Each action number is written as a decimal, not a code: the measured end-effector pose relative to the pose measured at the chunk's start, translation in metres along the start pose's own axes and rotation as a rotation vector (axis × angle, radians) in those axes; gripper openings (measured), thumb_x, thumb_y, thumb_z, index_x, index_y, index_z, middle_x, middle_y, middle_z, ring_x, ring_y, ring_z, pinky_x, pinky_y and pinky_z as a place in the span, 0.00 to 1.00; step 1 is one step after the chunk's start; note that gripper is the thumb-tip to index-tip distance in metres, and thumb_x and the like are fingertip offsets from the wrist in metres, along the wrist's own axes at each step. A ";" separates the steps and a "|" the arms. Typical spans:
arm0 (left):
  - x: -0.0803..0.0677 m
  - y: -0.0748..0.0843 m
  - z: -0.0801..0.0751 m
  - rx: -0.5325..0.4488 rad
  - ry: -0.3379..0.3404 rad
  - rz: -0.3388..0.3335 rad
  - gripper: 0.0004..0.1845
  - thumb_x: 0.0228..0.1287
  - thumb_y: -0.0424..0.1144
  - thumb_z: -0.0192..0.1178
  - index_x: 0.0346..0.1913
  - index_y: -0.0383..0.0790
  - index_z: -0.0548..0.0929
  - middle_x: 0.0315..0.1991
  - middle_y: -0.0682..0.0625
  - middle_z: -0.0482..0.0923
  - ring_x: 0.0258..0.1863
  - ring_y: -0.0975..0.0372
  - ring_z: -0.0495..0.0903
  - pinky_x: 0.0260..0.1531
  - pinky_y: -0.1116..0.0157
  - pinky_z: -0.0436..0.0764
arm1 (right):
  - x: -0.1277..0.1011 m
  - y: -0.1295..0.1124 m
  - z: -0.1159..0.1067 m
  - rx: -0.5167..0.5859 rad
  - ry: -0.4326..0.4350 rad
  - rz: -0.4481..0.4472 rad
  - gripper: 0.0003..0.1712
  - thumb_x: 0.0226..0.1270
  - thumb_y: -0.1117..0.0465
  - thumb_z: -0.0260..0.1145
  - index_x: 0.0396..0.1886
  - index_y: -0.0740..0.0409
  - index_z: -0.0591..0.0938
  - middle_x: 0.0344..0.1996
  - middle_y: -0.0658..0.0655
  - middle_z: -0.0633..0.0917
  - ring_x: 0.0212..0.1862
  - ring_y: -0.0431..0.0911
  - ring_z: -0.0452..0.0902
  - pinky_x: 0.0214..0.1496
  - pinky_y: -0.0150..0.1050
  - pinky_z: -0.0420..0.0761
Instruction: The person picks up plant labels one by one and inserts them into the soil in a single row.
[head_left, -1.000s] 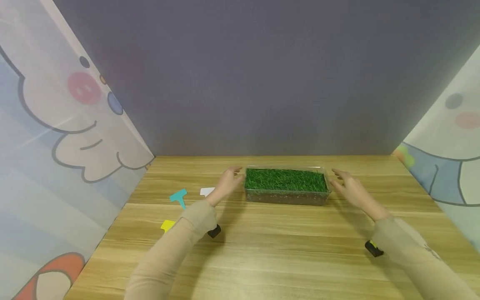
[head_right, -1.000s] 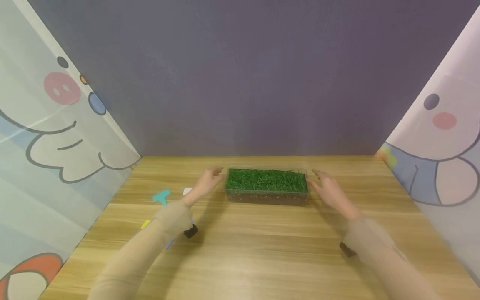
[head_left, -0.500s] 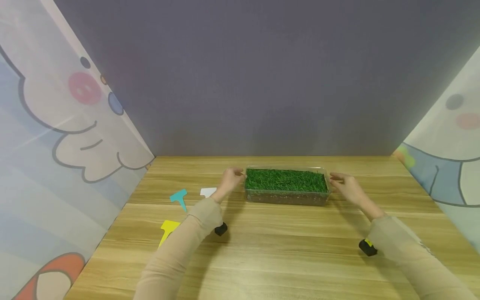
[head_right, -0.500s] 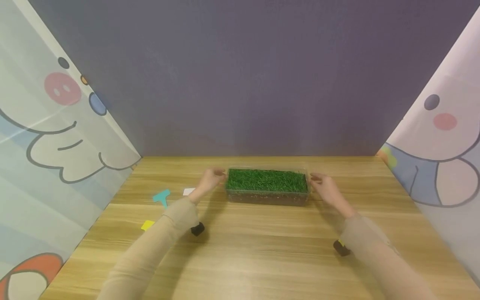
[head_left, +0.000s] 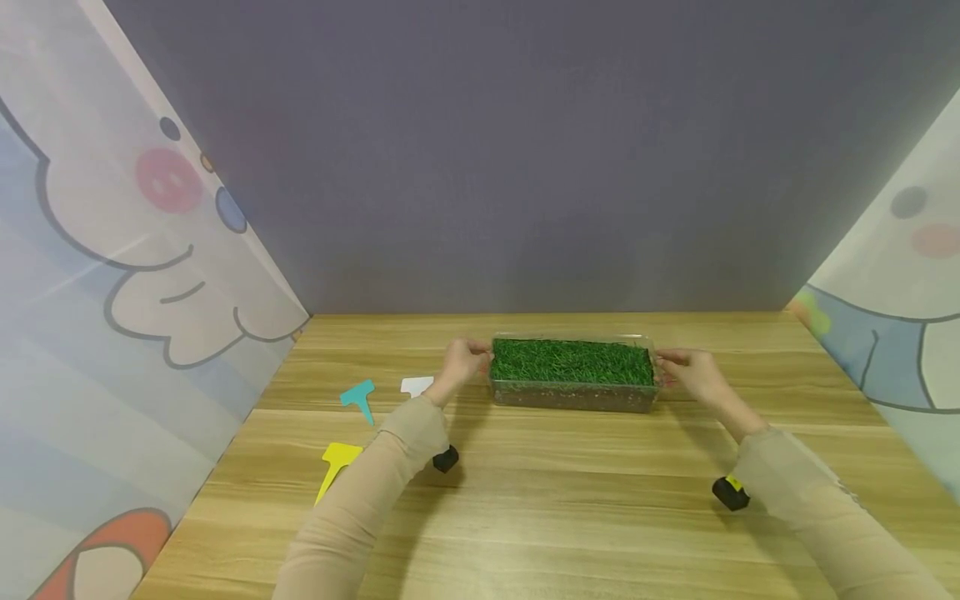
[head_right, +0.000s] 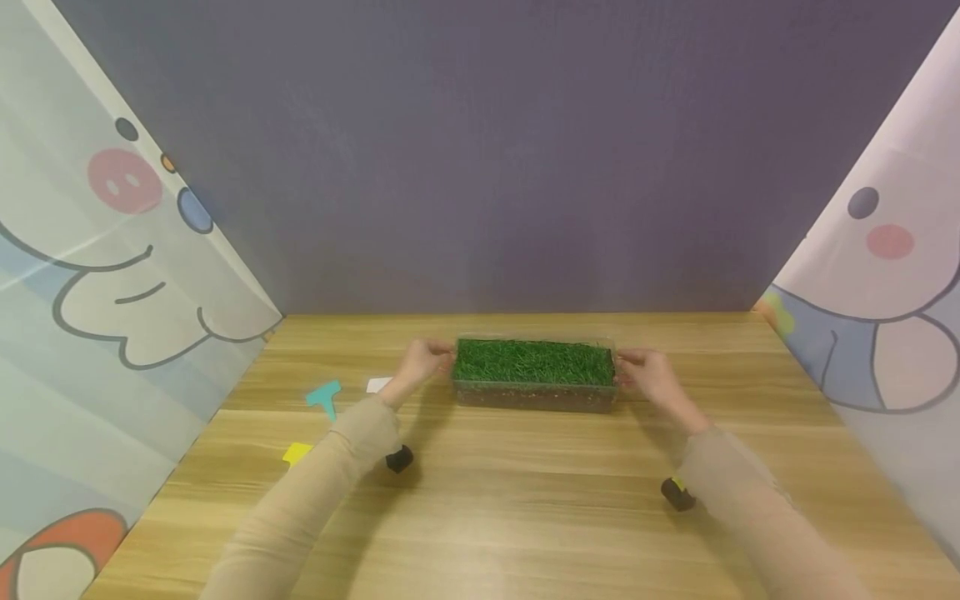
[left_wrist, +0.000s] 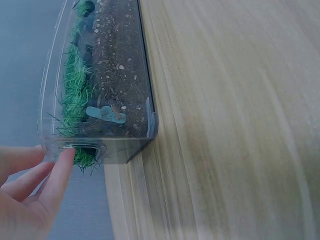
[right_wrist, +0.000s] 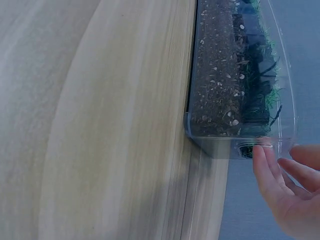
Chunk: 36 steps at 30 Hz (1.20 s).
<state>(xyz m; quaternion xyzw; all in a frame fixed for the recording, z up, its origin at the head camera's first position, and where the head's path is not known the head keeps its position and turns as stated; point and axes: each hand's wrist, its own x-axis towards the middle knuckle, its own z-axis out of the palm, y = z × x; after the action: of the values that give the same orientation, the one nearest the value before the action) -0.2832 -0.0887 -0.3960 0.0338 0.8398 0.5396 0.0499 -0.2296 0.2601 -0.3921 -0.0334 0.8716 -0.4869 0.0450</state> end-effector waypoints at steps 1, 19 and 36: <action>0.001 0.000 0.000 -0.006 -0.001 -0.007 0.13 0.58 0.26 0.54 0.46 0.23 0.76 0.38 0.33 0.79 0.33 0.47 0.80 0.37 0.56 0.79 | 0.001 0.000 0.000 0.008 -0.002 0.010 0.23 0.68 0.67 0.46 0.57 0.80 0.60 0.46 0.77 0.73 0.30 0.39 0.80 0.40 0.44 0.78; 0.010 -0.003 0.000 -0.047 -0.033 -0.042 0.12 0.58 0.24 0.53 0.44 0.22 0.76 0.37 0.33 0.78 0.31 0.46 0.79 0.35 0.57 0.79 | 0.005 -0.003 -0.005 0.062 -0.054 0.065 0.24 0.67 0.69 0.47 0.58 0.80 0.58 0.50 0.78 0.68 0.34 0.46 0.81 0.42 0.43 0.78; 0.008 -0.005 -0.004 -0.043 -0.068 -0.052 0.13 0.56 0.24 0.55 0.45 0.22 0.75 0.38 0.33 0.77 0.30 0.48 0.79 0.35 0.56 0.79 | 0.012 0.014 -0.007 0.225 -0.079 0.106 0.27 0.66 0.65 0.51 0.58 0.80 0.58 0.46 0.73 0.75 0.34 0.43 0.81 0.41 0.40 0.79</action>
<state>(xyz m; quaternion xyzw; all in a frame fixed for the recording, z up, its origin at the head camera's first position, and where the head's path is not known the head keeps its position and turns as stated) -0.2916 -0.0937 -0.3987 0.0291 0.8263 0.5547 0.0931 -0.2427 0.2720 -0.4015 -0.0011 0.8096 -0.5768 0.1084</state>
